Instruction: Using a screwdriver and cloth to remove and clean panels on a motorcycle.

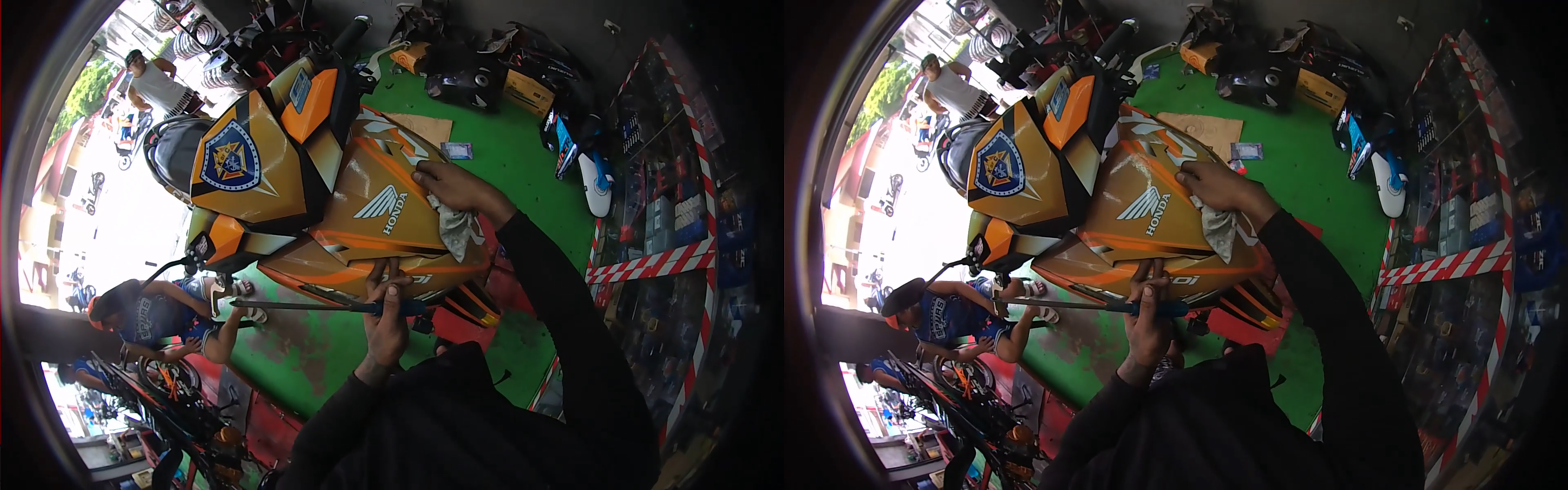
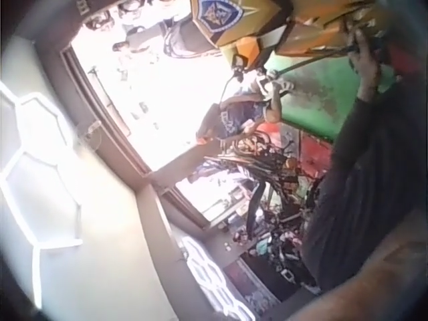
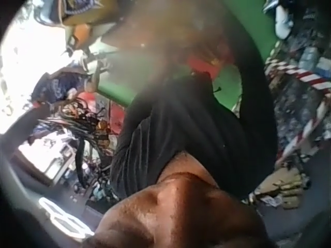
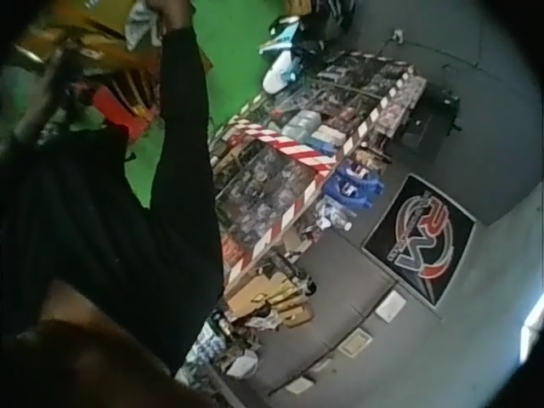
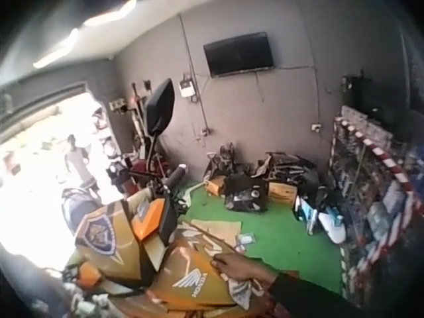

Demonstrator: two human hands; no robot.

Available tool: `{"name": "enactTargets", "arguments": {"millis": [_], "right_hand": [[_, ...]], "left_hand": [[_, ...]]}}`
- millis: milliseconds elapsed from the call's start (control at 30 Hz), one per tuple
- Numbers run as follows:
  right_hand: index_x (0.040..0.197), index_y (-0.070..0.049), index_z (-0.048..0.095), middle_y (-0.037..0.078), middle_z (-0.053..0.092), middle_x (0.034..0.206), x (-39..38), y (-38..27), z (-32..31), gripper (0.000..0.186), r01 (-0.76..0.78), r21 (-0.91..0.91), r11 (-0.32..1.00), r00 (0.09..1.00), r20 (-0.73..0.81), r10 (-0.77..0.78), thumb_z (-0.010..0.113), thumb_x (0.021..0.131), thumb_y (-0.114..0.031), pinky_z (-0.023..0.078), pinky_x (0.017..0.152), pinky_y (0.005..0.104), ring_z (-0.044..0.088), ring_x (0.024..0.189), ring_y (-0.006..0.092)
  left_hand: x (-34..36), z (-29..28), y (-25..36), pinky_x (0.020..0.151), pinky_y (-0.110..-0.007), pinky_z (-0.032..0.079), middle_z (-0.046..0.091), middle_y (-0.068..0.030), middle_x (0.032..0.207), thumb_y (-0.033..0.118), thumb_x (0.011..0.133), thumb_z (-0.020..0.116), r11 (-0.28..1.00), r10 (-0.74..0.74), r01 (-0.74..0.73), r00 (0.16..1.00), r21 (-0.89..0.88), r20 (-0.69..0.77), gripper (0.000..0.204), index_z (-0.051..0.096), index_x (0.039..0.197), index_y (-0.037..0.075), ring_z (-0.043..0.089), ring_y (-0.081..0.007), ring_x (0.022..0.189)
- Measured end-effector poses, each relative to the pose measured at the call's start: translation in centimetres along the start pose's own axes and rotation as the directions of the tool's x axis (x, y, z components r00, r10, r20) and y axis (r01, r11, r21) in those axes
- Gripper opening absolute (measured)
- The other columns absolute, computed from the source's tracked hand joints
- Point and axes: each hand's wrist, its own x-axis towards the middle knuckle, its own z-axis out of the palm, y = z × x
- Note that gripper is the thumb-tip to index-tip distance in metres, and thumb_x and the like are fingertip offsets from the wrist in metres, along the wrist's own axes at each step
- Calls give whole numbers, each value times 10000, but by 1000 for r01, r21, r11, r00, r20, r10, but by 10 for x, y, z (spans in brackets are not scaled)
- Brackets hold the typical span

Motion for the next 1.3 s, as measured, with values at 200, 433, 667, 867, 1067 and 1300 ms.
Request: {"name": "enactTargets", "arguments": {"millis": [200, 433, 667, 867, 1067, 1300], "right_hand": [[1147, 21, 604, 255, 670, 1002, -10, -32, 4, 430, -86, -338, 937, 996, -25, 82, 410, 1030, -344, 484, 868, 496, 636, 978, 428], [1153, 18, 628, 252, 677, 958, -20, -51, 3, 452, -230, -395, 889, 960, 57, 274, 408, 1038, -360, 498, 840, 475, 662, 919, 411], [1032, 31, 641, 271, 667, 943, 0, -16, -1, 459, -125, -281, 951, 990, 25, 138, 379, 1034, -347, 483, 842, 493, 636, 928, 443], [1378, -22, 485, 259, 624, 1129, -43, -31, 24, 660, -139, -124, 982, 990, -37, 136, 641, 905, -456, 495, 916, 485, 625, 1033, 421], [1530, -28, 195, 237, 407, 1362, -78, -32, 39, 1307, 74, -560, 825, 992, -47, -120, 923, 532, -455, 456, 1008, 513, 436, 1256, 452], [1509, 34, 187, 285, 432, 1276, -62, -47, 41, 1270, -3, -577, 816, 1000, 8, 10, 904, 565, -422, 422, 1042, 494, 441, 1220, 457]], "left_hand": [[1, 8, 4, 1166, -453, 276, 331, -193, 1482, 225, 1058, 435, 994, -9, 0, 997, -106, -79, 337, 627, 1134, -42, 304, -355, 1440], [2, 14, 2, 1161, -404, 278, 278, -235, 1566, 312, 1064, 429, 994, -96, 100, 991, 42, -91, 433, 630, 1217, -41, 277, -325, 1454], [0, 22, 3, 1171, -412, 264, 265, -253, 1566, 309, 1063, 434, 991, -117, 113, 992, -70, -52, 429, 621, 1214, -46, 269, -320, 1458], [-2, 1, -7, 1174, -415, 262, 321, -254, 1539, 287, 1062, 440, 994, -66, 62, 997, -92, -46, 408, 616, 1219, -45, 305, -313, 1445], [-2, 0, -3, 1168, -416, 271, 338, -221, 1542, 256, 1053, 467, 998, -58, 61, 996, -34, 74, 368, 631, 1218, -29, 321, -298, 1440], [0, -21, -14, 1153, -430, 294, 321, -209, 1557, 251, 1044, 489, 1000, 27, -28, 987, 3, 157, 360, 642, 1214, -28, 323, -307, 1440]]}}
